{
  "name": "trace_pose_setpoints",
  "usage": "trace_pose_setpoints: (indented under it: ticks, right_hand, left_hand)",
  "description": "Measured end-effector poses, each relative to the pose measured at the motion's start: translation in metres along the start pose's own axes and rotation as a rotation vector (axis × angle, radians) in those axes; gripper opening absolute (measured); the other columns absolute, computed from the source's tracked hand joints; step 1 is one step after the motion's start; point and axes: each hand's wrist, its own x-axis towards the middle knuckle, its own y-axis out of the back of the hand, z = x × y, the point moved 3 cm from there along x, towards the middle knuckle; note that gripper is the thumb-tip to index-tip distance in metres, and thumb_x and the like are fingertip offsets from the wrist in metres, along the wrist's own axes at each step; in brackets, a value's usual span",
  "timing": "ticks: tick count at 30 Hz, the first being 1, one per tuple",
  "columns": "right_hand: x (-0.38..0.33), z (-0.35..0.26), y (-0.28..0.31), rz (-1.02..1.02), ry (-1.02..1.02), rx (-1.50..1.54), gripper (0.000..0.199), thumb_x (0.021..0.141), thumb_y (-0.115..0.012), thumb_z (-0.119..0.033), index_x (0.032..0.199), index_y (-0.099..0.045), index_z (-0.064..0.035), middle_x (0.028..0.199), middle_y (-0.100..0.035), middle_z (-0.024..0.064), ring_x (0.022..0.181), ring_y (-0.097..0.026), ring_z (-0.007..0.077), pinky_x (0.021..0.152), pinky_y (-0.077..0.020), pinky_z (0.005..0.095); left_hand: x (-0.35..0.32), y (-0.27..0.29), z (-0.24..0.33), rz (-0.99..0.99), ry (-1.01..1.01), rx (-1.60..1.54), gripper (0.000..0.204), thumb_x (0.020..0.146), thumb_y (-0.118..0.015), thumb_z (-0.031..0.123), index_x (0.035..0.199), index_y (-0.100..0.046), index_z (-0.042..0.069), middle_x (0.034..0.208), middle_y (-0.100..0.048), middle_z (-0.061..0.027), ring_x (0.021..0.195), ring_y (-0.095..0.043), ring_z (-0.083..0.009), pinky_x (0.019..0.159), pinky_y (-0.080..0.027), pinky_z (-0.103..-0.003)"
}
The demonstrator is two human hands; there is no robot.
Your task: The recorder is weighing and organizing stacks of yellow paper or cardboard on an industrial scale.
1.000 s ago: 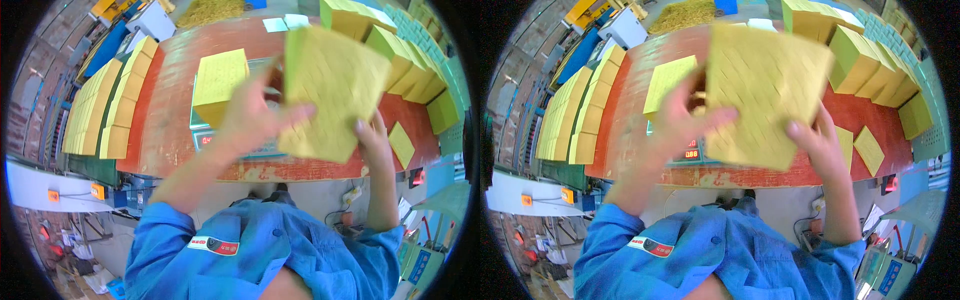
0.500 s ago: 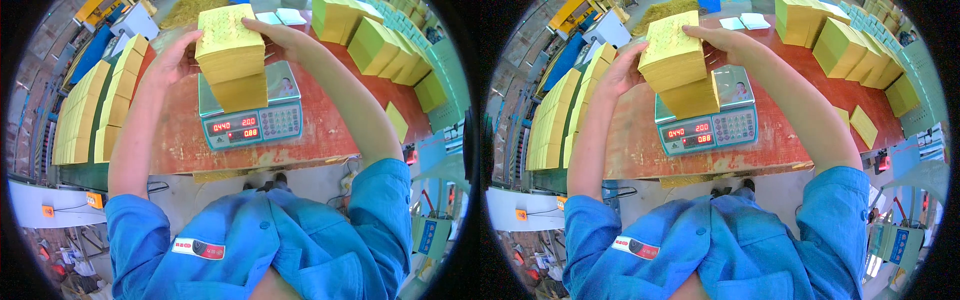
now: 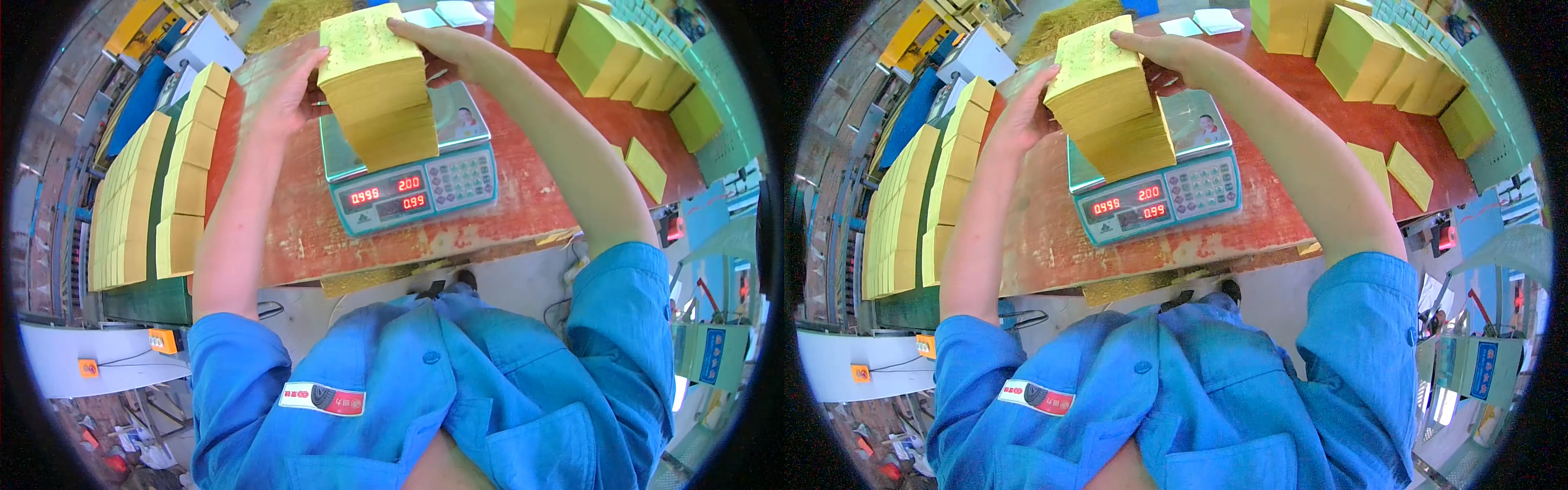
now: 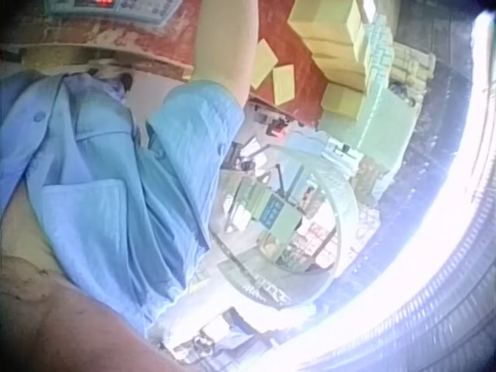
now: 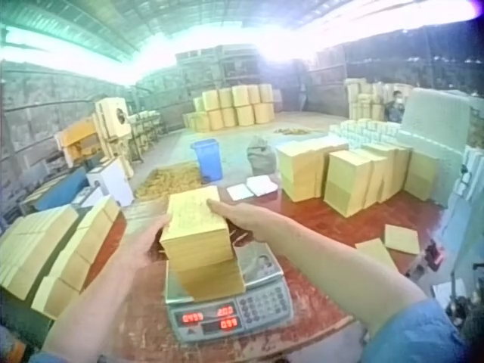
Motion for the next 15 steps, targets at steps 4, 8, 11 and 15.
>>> trace_pose_setpoints:
  ticks: [4, 8, 11, 15]
  right_hand:
    - [0.005, 0.002, -0.002, 0.031, 0.001, -0.008, 0.067, 0.076, -0.059, -0.074, 0.096, -0.064, -0.0102, 0.086, -0.062, 0.004, 0.075, -0.059, 0.0152, 0.072, -0.05, 0.0324]
    - [0.008, 0.017, 0.008, 0.075, -0.039, 0.116, 0.061, 0.078, -0.06, -0.071, 0.098, -0.064, -0.0138, 0.081, -0.06, -0.0002, 0.07, -0.059, 0.0122, 0.074, -0.0527, 0.0316]
    - [-0.006, 0.014, 0.004, 0.059, 0.017, 0.202, 0.059, 0.083, -0.061, -0.064, 0.115, -0.06, -0.0138, 0.095, -0.066, 0.0006, 0.081, -0.063, 0.0137, 0.076, -0.0527, 0.0325]
    - [-0.018, 0.004, -0.009, 0.146, -0.027, 0.266, 0.057, 0.084, -0.065, -0.057, 0.119, -0.059, -0.013, 0.102, -0.066, -0.0006, 0.09, -0.062, 0.0123, 0.08, -0.0517, 0.0309]
  left_hand:
    - [-0.001, 0.01, -0.006, 0.068, -0.022, -0.036, 0.045, 0.083, -0.066, 0.051, 0.11, -0.062, 0.015, 0.096, -0.063, -0.0042, 0.079, -0.059, -0.0184, 0.077, -0.051, -0.041]
    - [0.005, 0.006, -0.008, -0.056, 0.015, 0.074, 0.053, 0.073, -0.072, 0.06, 0.098, -0.067, 0.014, 0.088, -0.065, -0.0038, 0.081, -0.061, -0.0188, 0.075, -0.048, -0.037]
    - [0.014, 0.01, -0.008, -0.093, 0.002, 0.183, 0.062, 0.067, -0.073, 0.066, 0.099, -0.068, 0.013, 0.08, -0.064, -0.0059, 0.081, -0.058, -0.0178, 0.075, -0.044, -0.035]
    - [0.015, 0.015, 0.0, -0.094, -0.018, 0.282, 0.073, 0.061, -0.072, 0.074, 0.098, -0.07, 0.012, 0.09, -0.066, -0.0077, 0.086, -0.059, -0.0193, 0.079, -0.039, -0.037]
